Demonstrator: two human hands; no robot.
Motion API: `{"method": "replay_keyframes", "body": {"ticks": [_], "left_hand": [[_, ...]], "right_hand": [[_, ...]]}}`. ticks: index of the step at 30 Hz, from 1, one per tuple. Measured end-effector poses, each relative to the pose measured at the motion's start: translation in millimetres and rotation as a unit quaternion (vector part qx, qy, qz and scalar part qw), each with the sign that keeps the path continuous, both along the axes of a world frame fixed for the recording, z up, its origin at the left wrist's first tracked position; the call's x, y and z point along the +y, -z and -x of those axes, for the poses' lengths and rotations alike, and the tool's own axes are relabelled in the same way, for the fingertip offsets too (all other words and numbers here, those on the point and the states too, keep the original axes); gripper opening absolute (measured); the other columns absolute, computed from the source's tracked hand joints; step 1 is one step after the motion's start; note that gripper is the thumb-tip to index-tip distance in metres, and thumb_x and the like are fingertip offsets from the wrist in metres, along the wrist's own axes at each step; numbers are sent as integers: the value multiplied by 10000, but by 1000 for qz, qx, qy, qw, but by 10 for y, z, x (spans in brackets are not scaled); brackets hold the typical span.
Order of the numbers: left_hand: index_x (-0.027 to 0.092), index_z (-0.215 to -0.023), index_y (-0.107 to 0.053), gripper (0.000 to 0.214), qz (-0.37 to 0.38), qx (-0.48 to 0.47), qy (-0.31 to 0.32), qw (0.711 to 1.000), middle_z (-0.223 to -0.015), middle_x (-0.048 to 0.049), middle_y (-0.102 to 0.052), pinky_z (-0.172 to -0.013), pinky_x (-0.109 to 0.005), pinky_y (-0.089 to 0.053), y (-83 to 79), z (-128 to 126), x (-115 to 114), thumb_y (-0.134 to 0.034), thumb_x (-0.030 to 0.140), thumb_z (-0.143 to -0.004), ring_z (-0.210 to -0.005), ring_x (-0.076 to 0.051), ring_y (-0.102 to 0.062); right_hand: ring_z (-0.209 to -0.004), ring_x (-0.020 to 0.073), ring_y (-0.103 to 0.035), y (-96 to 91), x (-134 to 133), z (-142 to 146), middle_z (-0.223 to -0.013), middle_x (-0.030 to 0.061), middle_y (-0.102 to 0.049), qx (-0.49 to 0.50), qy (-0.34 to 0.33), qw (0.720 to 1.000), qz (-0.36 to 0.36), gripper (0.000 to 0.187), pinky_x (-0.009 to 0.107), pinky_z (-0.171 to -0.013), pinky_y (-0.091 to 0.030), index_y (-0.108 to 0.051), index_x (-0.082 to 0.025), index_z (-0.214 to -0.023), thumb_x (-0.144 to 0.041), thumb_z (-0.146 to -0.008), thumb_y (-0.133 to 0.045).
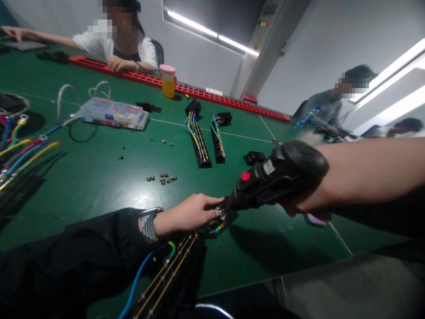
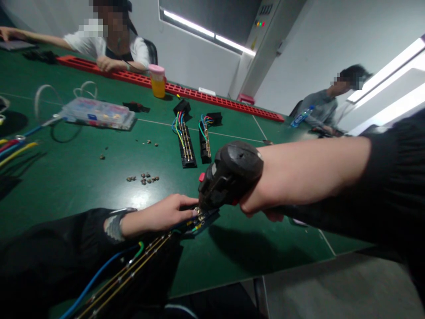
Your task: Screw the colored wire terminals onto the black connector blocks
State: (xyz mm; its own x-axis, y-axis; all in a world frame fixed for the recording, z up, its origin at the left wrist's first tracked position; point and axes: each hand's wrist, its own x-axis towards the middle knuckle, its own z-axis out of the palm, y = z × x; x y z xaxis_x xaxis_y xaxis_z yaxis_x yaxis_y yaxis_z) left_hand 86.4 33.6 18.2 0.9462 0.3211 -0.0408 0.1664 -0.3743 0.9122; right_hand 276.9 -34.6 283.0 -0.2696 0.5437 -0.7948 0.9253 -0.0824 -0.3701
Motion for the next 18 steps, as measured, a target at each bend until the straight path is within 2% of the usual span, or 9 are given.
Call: {"method": "replay_keyframes", "body": {"ticks": [6, 12, 14, 18], "left_hand": [[270, -1469, -599, 484, 6, -1, 5, 1000, -1356, 2, -708, -957, -287, -502, 3, 7, 5, -564, 325, -989, -1123, -234, -708], [278, -1463, -605, 474, 8, -2, -4, 1000, -1400, -5, -677, -970, -288, -500, 19, 5, -11, -569, 343, -995, -1144, -233, -701], [275, -1466, -602, 477, 7, -3, -2, 1000, -1393, -9, -683, -972, -292, -500, 20, 2, -12, -567, 342, -996, -1138, -232, -704], [265, -1463, -607, 480, 9, -3, -2, 1000, -1398, -19, -680, -987, -306, -500, 13, 0, -11, -565, 344, -991, -1148, -240, -701]], "right_hand": [[-616, 113, -652, 5, 5, 14, -687, -33, -665, -9, -7, 1000, 5, 198, 157, -568, -535, -641, -183, -734, -163, -927, -601], [-617, 72, -626, -1, 7, -8, -703, -68, -646, -43, -64, 997, -21, 196, 136, -576, -502, -629, -177, -758, -108, -941, -626], [-623, 70, -629, -4, 2, -41, -705, -74, -655, -46, -53, 997, -16, 177, 139, -585, -499, -645, -184, -768, -121, -934, -637], [-654, 95, -668, -5, -6, -77, -726, -64, -694, -46, -8, 999, 3, 183, 164, -599, -530, -672, -207, -790, -260, -957, -618]]}}
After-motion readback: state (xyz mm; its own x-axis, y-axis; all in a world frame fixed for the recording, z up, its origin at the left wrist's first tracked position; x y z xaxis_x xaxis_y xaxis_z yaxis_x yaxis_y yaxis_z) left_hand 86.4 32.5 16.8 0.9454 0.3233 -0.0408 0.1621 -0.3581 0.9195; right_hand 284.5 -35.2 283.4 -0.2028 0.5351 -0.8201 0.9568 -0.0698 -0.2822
